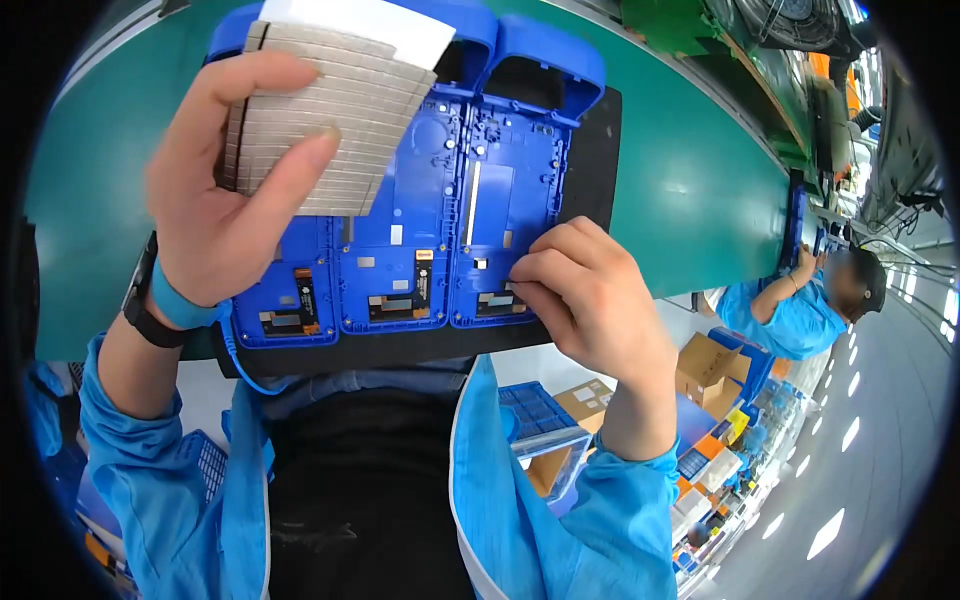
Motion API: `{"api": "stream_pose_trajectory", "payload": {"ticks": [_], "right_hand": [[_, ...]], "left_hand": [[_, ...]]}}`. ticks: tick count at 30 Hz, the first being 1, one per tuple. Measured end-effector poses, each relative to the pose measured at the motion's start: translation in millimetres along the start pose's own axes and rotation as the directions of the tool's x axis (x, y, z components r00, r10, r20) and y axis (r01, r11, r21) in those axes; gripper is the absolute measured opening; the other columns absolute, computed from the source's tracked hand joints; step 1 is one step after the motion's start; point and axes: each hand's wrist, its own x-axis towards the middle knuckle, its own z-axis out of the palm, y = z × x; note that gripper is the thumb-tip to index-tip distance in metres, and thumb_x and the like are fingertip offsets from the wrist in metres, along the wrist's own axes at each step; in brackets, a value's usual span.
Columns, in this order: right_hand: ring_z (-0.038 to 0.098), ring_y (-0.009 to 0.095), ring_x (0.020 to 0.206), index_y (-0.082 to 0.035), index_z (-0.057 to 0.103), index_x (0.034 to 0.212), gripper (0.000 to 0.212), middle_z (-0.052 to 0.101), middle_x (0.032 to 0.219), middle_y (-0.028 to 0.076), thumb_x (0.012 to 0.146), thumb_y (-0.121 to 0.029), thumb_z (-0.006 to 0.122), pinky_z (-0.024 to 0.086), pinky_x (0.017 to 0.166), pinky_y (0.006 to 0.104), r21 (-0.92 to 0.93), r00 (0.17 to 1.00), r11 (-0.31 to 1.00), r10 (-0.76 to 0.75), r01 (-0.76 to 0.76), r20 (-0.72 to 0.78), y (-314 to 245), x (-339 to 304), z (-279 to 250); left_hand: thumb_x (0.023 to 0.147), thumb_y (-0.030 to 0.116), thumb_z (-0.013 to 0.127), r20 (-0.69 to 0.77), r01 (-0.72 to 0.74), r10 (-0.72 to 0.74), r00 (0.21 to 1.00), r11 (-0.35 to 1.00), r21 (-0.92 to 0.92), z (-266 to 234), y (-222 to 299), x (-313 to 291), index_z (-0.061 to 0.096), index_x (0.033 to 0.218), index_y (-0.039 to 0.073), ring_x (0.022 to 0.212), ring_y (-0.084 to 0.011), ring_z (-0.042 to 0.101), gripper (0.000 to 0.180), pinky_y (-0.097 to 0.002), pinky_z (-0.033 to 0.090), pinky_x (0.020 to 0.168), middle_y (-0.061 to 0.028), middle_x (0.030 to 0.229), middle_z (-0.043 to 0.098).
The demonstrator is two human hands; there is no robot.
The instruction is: Assembling internal components into blue plastic device housings on an electronics production line.
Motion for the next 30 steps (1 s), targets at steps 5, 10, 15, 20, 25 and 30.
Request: {"api": "stream_pose_trajectory", "payload": {"ticks": [5,10,15,20,25,30], "right_hand": [[0.063,0.027,0.078,-0.001,0.068,0.087,0.019,0.063,0.088,0.011,0.071,0.006,0.077,0.050,0.067,0.0349,-0.022,0.999,1.000,0.019,-0.020,-0.029,-9,5,-5],[0.060,0.017,0.075,0.002,0.066,0.089,0.019,0.064,0.091,0.012,0.074,0.012,0.073,0.046,0.065,0.0258,0.056,0.920,0.998,0.002,0.021,-0.391,-27,37,-7],[0.066,0.022,0.076,-0.001,0.069,0.090,0.018,0.066,0.089,0.011,0.077,0.008,0.078,0.051,0.065,0.0293,0.067,0.808,0.991,-0.051,0.112,-0.588,-41,83,0],[0.065,0.021,0.075,-0.001,0.068,0.092,0.015,0.066,0.089,0.009,0.080,0.005,0.077,0.051,0.064,0.0292,0.077,0.831,0.988,-0.070,0.134,-0.551,-37,96,-3],[0.064,0.025,0.076,-0.001,0.067,0.092,0.016,0.064,0.088,0.011,0.080,0.004,0.076,0.051,0.065,0.0321,-0.012,0.858,0.988,-0.139,0.153,-0.494,-36,97,-7],[0.060,0.030,0.076,-0.002,0.064,0.092,0.019,0.060,0.087,0.012,0.077,0.006,0.074,0.050,0.065,0.0370,-0.188,0.872,0.968,-0.234,0.167,-0.430,-35,102,-1]], "left_hand": [[0.084,-0.002,0.072,-0.057,-0.063,0.068,0.996,0.996,0.070,1,5,4,0.060,0.116,0.003,0.089,-0.0197,0.065,0.034,-0.0295,0.051,0.077,-0.0108,0.101,0.064],[0.083,-0.003,0.072,-0.040,-0.069,0.067,0.997,0.997,-0.038,3,5,0,0.060,0.111,0.003,0.078,-0.0208,0.065,0.032,-0.0295,0.050,0.066,-0.0119,0.095,0.063],[0.081,-0.002,0.074,-0.068,-0.116,0.112,0.991,0.992,-0.047,3,6,4,0.062,0.109,0.004,0.074,-0.0233,0.065,0.031,-0.0313,0.050,0.063,-0.0127,0.091,0.063],[0.077,-0.005,0.072,-0.061,-0.101,0.096,0.994,0.992,-0.080,4,9,5,0.064,0.104,0.006,0.067,-0.0275,0.063,0.030,-0.0338,0.050,0.057,-0.0117,0.087,0.060],[0.078,-0.004,0.074,-0.015,-0.118,0.118,0.993,0.992,-0.041,1,8,4,0.065,0.104,0.003,0.076,-0.0289,0.067,0.028,-0.0344,0.053,0.064,-0.0146,0.092,0.066],[0.078,-0.004,0.073,-0.020,-0.083,0.082,0.996,0.996,-0.031,3,9,2,0.065,0.107,0.001,0.077,-0.0303,0.067,0.030,-0.0346,0.053,0.066,-0.0144,0.092,0.066]]}}
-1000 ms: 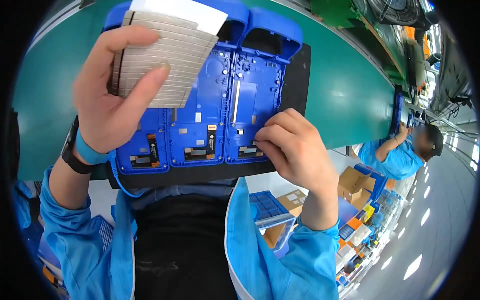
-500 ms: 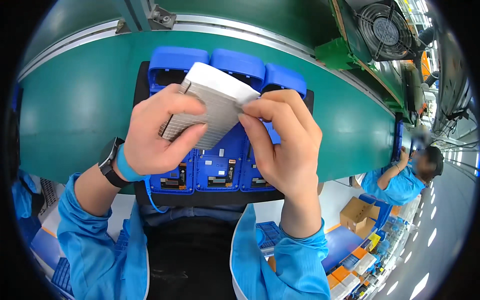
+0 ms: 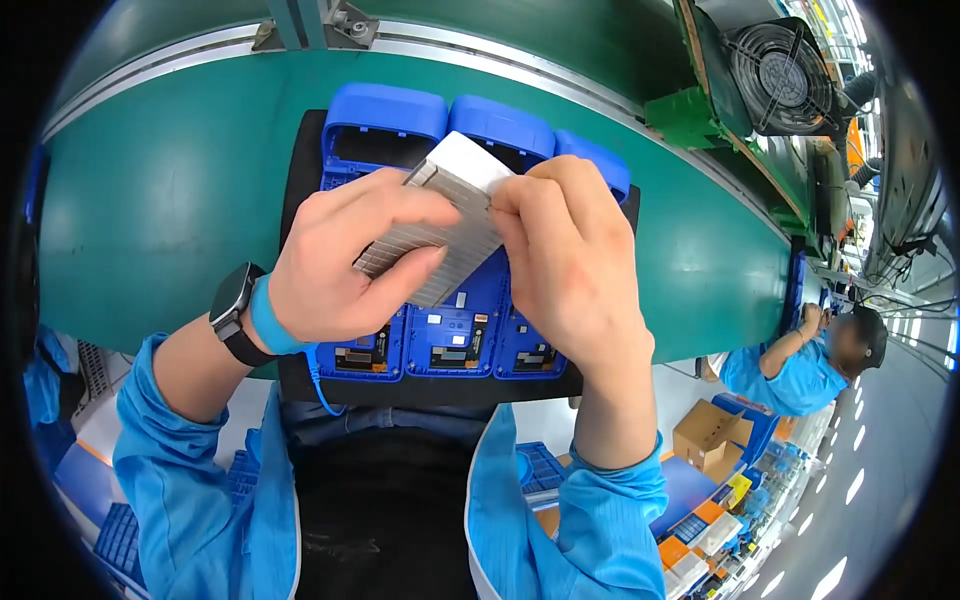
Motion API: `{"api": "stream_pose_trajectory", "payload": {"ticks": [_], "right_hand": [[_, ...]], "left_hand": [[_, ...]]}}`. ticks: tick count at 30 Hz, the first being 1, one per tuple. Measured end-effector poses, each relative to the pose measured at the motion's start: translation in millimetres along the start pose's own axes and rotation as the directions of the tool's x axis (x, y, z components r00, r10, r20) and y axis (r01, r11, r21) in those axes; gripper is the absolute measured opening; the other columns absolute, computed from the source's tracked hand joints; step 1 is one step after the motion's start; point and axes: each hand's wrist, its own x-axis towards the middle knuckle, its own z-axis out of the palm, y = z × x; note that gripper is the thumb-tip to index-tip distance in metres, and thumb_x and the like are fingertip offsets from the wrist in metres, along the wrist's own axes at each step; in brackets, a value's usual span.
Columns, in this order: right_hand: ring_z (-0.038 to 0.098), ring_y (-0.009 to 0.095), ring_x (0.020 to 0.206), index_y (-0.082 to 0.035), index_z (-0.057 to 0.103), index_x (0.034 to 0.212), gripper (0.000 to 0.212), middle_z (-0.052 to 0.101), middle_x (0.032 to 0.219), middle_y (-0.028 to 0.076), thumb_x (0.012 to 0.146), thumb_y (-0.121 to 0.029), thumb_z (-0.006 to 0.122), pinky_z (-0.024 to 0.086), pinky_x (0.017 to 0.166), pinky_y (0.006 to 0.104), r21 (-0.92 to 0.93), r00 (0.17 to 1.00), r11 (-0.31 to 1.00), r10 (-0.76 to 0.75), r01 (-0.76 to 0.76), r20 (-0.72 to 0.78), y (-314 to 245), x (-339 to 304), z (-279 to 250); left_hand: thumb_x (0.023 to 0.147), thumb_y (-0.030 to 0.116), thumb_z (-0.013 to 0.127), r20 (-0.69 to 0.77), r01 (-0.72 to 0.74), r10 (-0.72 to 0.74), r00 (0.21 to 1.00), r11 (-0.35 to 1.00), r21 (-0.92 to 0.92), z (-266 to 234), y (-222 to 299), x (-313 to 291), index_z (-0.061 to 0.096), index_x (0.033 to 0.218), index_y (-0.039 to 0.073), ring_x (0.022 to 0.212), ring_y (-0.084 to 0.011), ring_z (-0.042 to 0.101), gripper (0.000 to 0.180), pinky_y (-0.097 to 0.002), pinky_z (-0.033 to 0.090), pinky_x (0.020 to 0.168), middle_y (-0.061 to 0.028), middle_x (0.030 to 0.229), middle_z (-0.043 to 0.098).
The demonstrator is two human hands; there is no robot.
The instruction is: Assembling internal components into blue plastic device housings on an electronics production line.
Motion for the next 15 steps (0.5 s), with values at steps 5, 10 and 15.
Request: {"api": "stream_pose_trajectory", "payload": {"ticks": [5,10,15], "right_hand": [[0.058,0.028,0.073,0.000,0.059,0.091,0.016,0.059,0.087,0.013,0.081,0.009,0.068,0.047,0.064,0.0347,-0.110,0.999,0.993,-0.043,0.040,-0.030,-3,-7,3],[0.059,0.030,0.075,-0.001,0.060,0.091,0.023,0.058,0.087,0.012,0.073,0.010,0.072,0.048,0.065,0.0382,0.008,1.000,1.000,0.011,-0.011,-0.024,-14,-11,3],[0.059,0.031,0.076,-0.001,0.060,0.091,0.016,0.057,0.086,0.013,0.079,0.007,0.068,0.049,0.067,0.0381,0.321,0.921,0.932,0.033,-0.169,0.389,-29,-15,-14]], "left_hand": [[0.082,-0.002,0.071,-0.004,0.061,-0.061,0.998,0.994,-0.086,1,-3,1,0.064,0.112,-0.001,0.085,-0.0281,0.069,0.031,-0.0339,0.054,0.076,-0.0146,0.095,0.068],[0.087,0.000,0.067,-0.117,0.136,-0.145,0.982,0.987,-0.084,-2,-7,-1,0.062,0.116,-0.001,0.097,-0.0232,0.070,0.030,-0.0308,0.054,0.085,-0.0138,0.104,0.070],[0.089,0.001,0.065,-0.183,0.118,-0.131,0.974,0.990,-0.081,-6,-6,-4,0.059,0.121,0.001,0.102,-0.0199,0.068,0.032,-0.0303,0.054,0.087,-0.0126,0.109,0.069]]}}
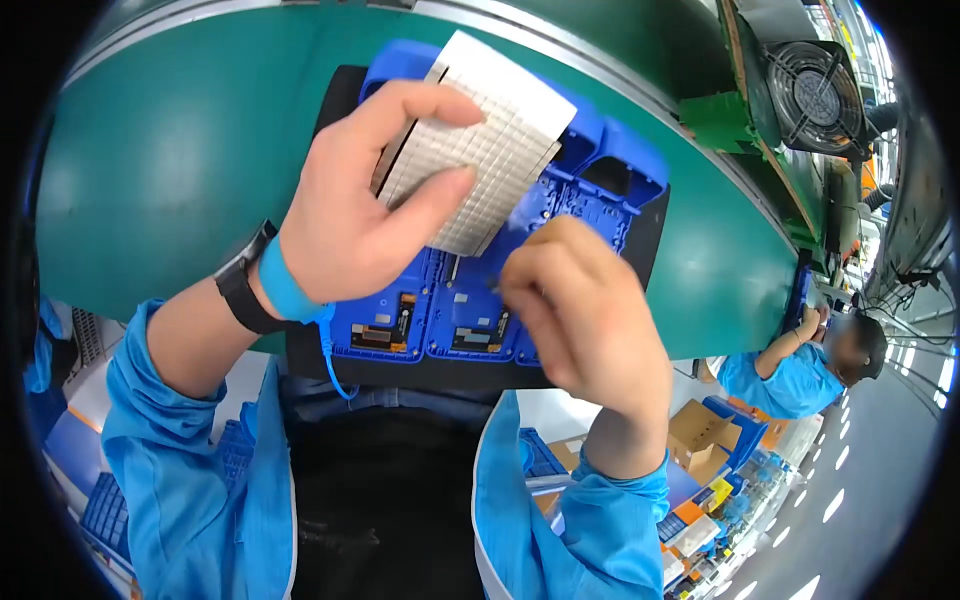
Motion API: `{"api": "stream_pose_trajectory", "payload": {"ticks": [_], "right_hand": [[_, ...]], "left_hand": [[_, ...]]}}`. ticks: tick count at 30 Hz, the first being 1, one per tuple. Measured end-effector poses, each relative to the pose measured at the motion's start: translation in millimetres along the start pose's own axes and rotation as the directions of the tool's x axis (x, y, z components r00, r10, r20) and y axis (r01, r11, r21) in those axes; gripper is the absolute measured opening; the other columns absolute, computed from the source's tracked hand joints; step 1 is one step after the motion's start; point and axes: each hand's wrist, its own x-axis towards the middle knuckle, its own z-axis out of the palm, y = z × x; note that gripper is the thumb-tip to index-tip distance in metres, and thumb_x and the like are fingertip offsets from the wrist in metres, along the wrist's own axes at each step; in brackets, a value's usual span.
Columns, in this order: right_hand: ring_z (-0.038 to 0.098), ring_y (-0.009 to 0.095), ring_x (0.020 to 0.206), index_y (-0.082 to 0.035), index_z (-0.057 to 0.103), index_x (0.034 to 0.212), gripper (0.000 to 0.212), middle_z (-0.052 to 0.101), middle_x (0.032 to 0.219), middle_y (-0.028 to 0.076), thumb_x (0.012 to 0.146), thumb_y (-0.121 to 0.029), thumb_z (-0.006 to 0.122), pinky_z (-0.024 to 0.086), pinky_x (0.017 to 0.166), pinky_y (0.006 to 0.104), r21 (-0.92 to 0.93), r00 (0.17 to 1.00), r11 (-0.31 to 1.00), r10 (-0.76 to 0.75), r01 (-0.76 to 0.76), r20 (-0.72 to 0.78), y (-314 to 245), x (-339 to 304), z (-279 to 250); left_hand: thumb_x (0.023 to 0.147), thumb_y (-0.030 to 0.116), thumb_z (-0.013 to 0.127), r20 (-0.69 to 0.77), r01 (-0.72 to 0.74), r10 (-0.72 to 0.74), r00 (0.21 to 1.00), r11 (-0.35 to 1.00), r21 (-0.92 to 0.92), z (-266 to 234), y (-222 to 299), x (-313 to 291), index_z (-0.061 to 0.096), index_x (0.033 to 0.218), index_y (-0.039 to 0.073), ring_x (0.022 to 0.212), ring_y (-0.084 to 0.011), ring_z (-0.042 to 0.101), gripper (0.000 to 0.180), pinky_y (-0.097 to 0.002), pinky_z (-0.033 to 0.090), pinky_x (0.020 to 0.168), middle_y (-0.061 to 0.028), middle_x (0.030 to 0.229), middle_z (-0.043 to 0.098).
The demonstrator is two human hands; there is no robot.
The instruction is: Assembling internal components into blue plastic device housings on an electronics production line.
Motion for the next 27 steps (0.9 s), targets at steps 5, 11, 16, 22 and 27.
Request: {"api": "stream_pose_trajectory", "payload": {"ticks": [5,11,16,22,27], "right_hand": [[0.058,0.033,0.078,0.000,0.059,0.089,0.014,0.056,0.088,0.014,0.080,0.006,0.067,0.049,0.069,0.0385,-0.081,0.986,0.996,0.052,-0.039,0.158,-7,-1,28],[0.059,0.036,0.081,-0.001,0.060,0.091,0.015,0.056,0.089,0.015,0.080,0.005,0.068,0.049,0.071,0.0426,-0.212,0.964,0.977,0.074,-0.019,0.255,-3,7,26],[0.060,0.036,0.082,0.001,0.059,0.092,0.018,0.057,0.090,0.016,0.077,0.006,0.068,0.050,0.072,0.0431,-0.212,0.952,0.977,0.076,-0.012,0.298,0,8,26],[0.060,0.037,0.083,0.002,0.059,0.094,0.021,0.058,0.091,0.016,0.075,0.007,0.068,0.050,0.073,0.0434,-0.217,0.943,0.976,0.095,-0.025,0.319,-3,10,25],[0.060,0.037,0.084,0.002,0.060,0.096,0.022,0.059,0.091,0.016,0.076,0.008,0.069,0.050,0.073,0.0431,-0.240,0.936,0.970,0.110,-0.028,0.335,-8,10,28]], "left_hand": [[0.090,0.002,0.064,0.032,-0.002,0.003,0.999,1.000,-0.026,-5,0,-7,0.059,0.121,0.004,0.100,-0.0181,0.068,0.031,-0.0295,0.054,0.085,-0.0116,0.109,0.069],[0.090,0.003,0.064,0.008,-0.014,0.014,1.000,1.000,-0.014,3,-5,-2,0.059,0.121,0.005,0.098,-0.0196,0.070,0.031,-0.0300,0.055,0.083,-0.0107,0.105,0.070],[0.080,0.002,0.063,-0.181,-0.143,0.139,0.974,0.990,-0.007,11,-11,-1,0.062,0.107,0.003,0.073,-0.0338,0.067,0.027,-0.0408,0.054,0.068,-0.0156,0.092,0.070],[0.079,0.003,0.064,-0.144,-0.101,0.102,0.984,0.995,0.010,7,-7,-2,0.064,0.107,0.003,0.077,-0.0353,0.068,0.027,-0.0417,0.055,0.071,-0.0164,0.090,0.069],[0.080,0.003,0.064,-0.174,-0.130,0.133,0.976,0.991,0.032,5,-6,-6,0.064,0.107,0.003,0.077,-0.0358,0.068,0.027,-0.0417,0.056,0.071,-0.0173,0.090,0.069]]}}
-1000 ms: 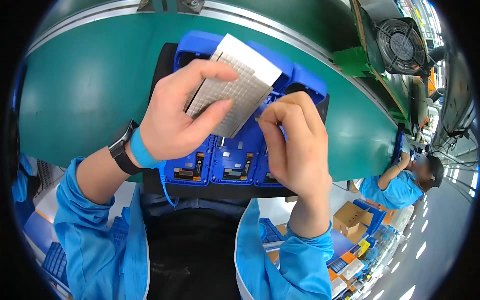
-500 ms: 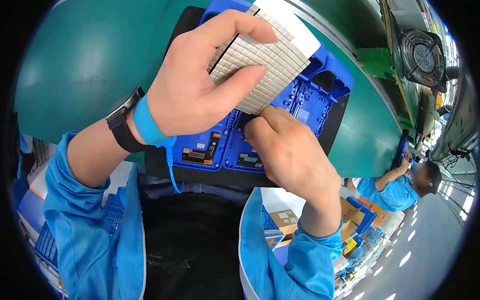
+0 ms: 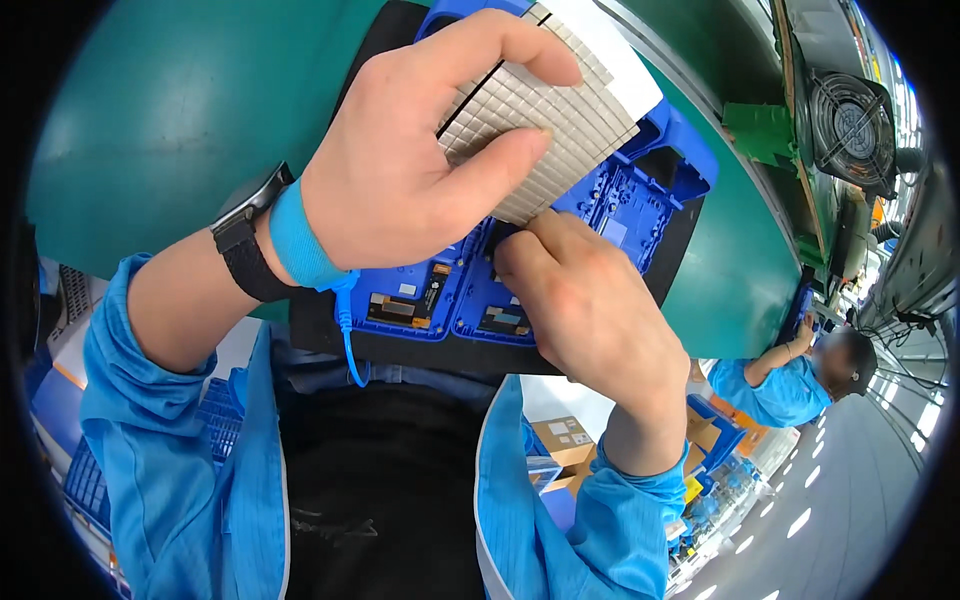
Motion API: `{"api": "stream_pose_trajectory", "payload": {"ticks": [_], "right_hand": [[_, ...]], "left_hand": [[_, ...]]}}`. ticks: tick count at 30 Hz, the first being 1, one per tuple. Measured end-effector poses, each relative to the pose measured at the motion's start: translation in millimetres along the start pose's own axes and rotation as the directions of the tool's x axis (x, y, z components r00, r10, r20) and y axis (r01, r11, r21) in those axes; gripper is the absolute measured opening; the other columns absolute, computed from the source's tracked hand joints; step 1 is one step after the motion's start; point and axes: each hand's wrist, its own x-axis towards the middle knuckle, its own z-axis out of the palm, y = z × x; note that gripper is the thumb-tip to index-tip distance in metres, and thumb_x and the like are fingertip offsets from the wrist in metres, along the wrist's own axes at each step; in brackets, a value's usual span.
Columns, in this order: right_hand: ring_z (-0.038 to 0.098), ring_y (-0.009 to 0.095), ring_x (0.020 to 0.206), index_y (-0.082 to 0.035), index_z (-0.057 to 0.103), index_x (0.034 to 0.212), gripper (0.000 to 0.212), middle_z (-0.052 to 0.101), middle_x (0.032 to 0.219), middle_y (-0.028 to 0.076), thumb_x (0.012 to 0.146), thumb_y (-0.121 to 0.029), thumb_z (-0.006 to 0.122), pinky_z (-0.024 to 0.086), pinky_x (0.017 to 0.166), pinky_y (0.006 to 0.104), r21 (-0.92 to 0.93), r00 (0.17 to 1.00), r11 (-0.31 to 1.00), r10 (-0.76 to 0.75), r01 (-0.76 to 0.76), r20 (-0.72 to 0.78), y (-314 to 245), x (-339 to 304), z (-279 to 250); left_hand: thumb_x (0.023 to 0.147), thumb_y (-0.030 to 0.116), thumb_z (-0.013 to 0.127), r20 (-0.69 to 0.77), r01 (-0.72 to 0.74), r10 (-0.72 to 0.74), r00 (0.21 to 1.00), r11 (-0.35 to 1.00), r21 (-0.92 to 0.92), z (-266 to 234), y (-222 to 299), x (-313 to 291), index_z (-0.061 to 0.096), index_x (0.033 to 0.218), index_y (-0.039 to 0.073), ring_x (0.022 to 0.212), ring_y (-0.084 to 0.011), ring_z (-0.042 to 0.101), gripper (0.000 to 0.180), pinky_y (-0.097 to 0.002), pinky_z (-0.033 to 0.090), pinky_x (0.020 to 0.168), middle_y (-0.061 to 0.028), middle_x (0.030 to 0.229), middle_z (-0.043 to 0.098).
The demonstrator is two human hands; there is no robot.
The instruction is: Assembling internal components into blue plastic device housings on an electronics production line.
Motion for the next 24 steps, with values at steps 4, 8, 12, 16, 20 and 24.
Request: {"api": "stream_pose_trajectory", "payload": {"ticks": [4,8,12,16,20,24], "right_hand": [[0.061,0.036,0.082,0.002,0.061,0.094,0.019,0.060,0.093,0.016,0.078,0.007,0.070,0.051,0.071,0.0426,-0.074,0.997,0.997,0.024,-0.030,-0.071,-3,-6,2],[0.062,0.035,0.080,0.002,0.062,0.091,0.017,0.060,0.093,0.016,0.078,0.007,0.071,0.051,0.069,0.0415,-0.089,0.988,0.995,0.035,-0.049,-0.150,-3,-11,11],[0.059,0.032,0.078,-0.002,0.061,0.089,0.018,0.056,0.086,0.012,0.077,0.004,0.072,0.050,0.069,0.0402,0.060,0.960,0.998,0.051,-0.036,-0.274,-1,-23,20],[0.056,0.029,0.081,0.001,0.060,0.090,0.017,0.055,0.090,0.013,0.078,0.010,0.068,0.048,0.072,0.0351,0.090,0.965,0.995,0.071,-0.050,-0.254,3,-34,23],[0.055,0.030,0.084,0.001,0.061,0.090,0.017,0.055,0.092,0.013,0.078,0.010,0.069,0.047,0.074,0.0360,0.071,0.965,0.996,0.064,-0.047,-0.256,1,-35,27],[0.054,0.031,0.084,-0.001,0.061,0.089,0.017,0.055,0.091,0.012,0.078,0.007,0.070,0.047,0.073,0.0377,0.043,0.967,0.998,0.050,-0.041,-0.251,3,-34,25]], "left_hand": [[0.081,0.003,0.064,0.017,0.025,-0.025,1.000,1.000,-0.008,1,2,2,0.064,0.107,0.003,0.075,-0.0354,0.069,0.026,-0.0415,0.056,0.070,-0.0178,0.089,0.069],[0.081,0.003,0.064,0.043,0.040,-0.040,0.998,0.999,-0.007,1,1,3,0.064,0.107,0.003,0.074,-0.0351,0.069,0.026,-0.0413,0.056,0.069,-0.0178,0.088,0.069],[0.081,0.004,0.064,0.005,0.017,-0.017,1.000,1.000,0.007,2,-1,0,0.064,0.107,0.003,0.073,-0.0350,0.069,0.026,-0.0414,0.056,0.069,-0.0178,0.087,0.070],[0.081,0.005,0.064,0.004,-0.002,0.002,1.000,1.000,0.019,2,-1,1,0.065,0.106,0.003,0.072,-0.0344,0.069,0.025,-0.0413,0.056,0.069,-0.0178,0.086,0.070],[0.082,0.005,0.064,0.009,-0.009,0.009,1.000,0.999,0.033,0,1,1,0.066,0.106,0.003,0.071,-0.0334,0.069,0.025,-0.0410,0.056,0.068,-0.0176,0.086,0.070],[0.082,0.006,0.064,0.015,0.003,-0.004,1.000,0.999,0.033,3,0,1,0.067,0.107,0.003,0.071,-0.0323,0.069,0.026,-0.0406,0.057,0.068,-0.0172,0.085,0.070]]}}
